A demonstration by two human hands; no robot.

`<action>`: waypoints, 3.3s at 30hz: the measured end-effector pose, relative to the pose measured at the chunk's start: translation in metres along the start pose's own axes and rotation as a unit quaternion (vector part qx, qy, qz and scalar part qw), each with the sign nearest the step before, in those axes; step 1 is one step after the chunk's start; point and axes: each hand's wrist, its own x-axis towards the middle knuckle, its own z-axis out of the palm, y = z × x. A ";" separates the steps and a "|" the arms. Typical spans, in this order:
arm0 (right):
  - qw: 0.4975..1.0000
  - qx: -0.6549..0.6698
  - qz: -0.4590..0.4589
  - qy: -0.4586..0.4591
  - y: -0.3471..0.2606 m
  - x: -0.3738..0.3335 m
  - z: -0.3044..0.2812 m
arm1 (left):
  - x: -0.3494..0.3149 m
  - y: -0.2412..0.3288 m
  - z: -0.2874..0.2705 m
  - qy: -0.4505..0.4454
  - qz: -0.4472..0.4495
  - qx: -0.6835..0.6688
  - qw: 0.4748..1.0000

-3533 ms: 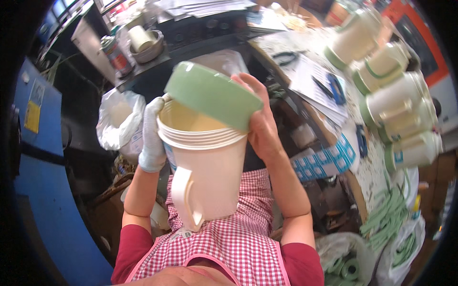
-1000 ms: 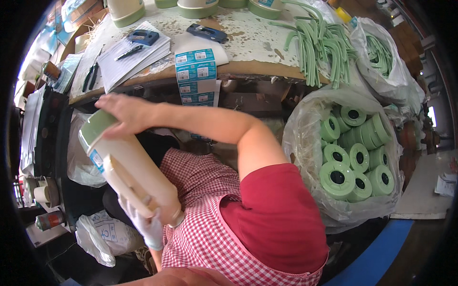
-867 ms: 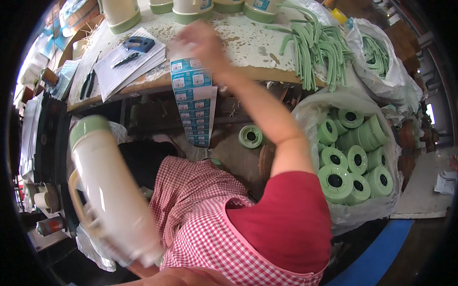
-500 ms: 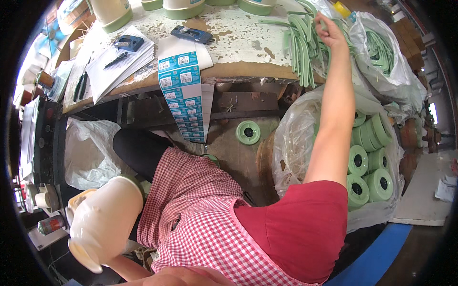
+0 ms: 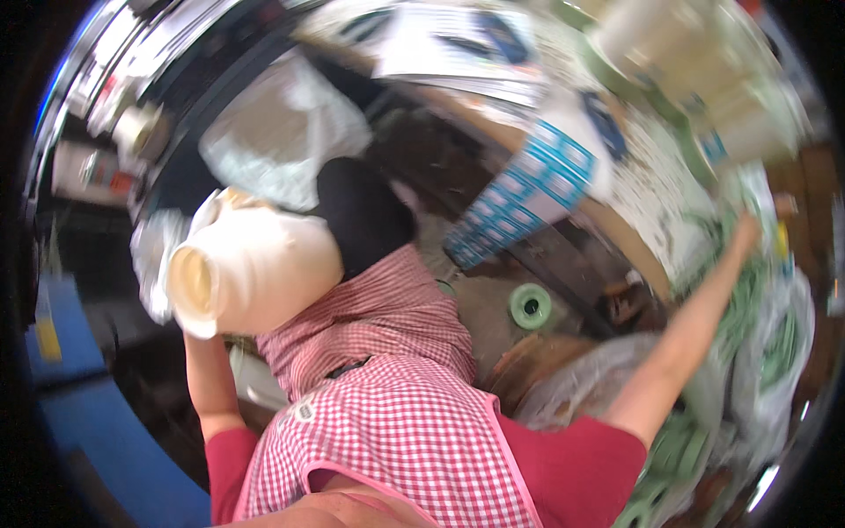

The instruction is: The person repeatedly assembles white plastic pitchers by attaching green lids and handles, then applying blue labels to the sides. They handle each pitcher one at a time, place the finished units on a nearby table, and continue the cycle with additional components.

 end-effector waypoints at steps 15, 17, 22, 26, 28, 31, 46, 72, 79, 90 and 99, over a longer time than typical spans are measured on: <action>0.135 0.771 -0.369 -0.501 -0.565 -0.397 -0.137 | -0.011 0.045 0.059 0.003 0.374 0.335 0.865; 0.026 0.710 -0.290 -0.641 -0.621 -0.459 -0.139 | -0.025 0.051 0.058 -0.079 0.150 0.092 0.981; 0.164 0.733 0.040 -0.658 -0.667 -0.523 -0.151 | -0.056 0.039 0.035 0.067 0.263 0.096 0.958; 0.269 0.703 0.060 -0.656 -0.661 -0.546 -0.141 | -0.066 0.000 0.026 0.047 0.245 -0.051 0.967; 0.238 0.725 0.039 -0.645 -0.655 -0.556 -0.136 | -0.065 -0.011 0.027 0.127 0.232 -0.080 0.961; 0.311 0.693 0.089 -0.644 -0.651 -0.566 -0.136 | -0.060 -0.017 0.034 0.113 0.225 -0.119 0.961; 0.363 0.645 0.003 -0.673 -0.669 -0.532 -0.122 | -0.030 -0.017 0.026 -0.003 0.231 -0.027 0.972; 0.519 0.787 -0.176 -0.284 -0.474 -0.254 -0.127 | -0.205 -0.199 -0.425 0.396 -0.187 0.663 0.606; 0.752 0.639 -0.130 0.094 -0.484 -0.119 -0.085 | -0.194 -0.109 -0.334 0.215 -0.140 0.620 0.741; 0.900 0.296 -0.104 0.303 -0.456 -0.108 -0.038 | -0.212 -0.066 -0.098 0.410 0.248 0.538 0.693; 0.849 0.182 -0.143 -0.474 -0.323 -0.404 -0.054 | -0.176 -0.135 -0.125 0.256 0.341 0.579 0.695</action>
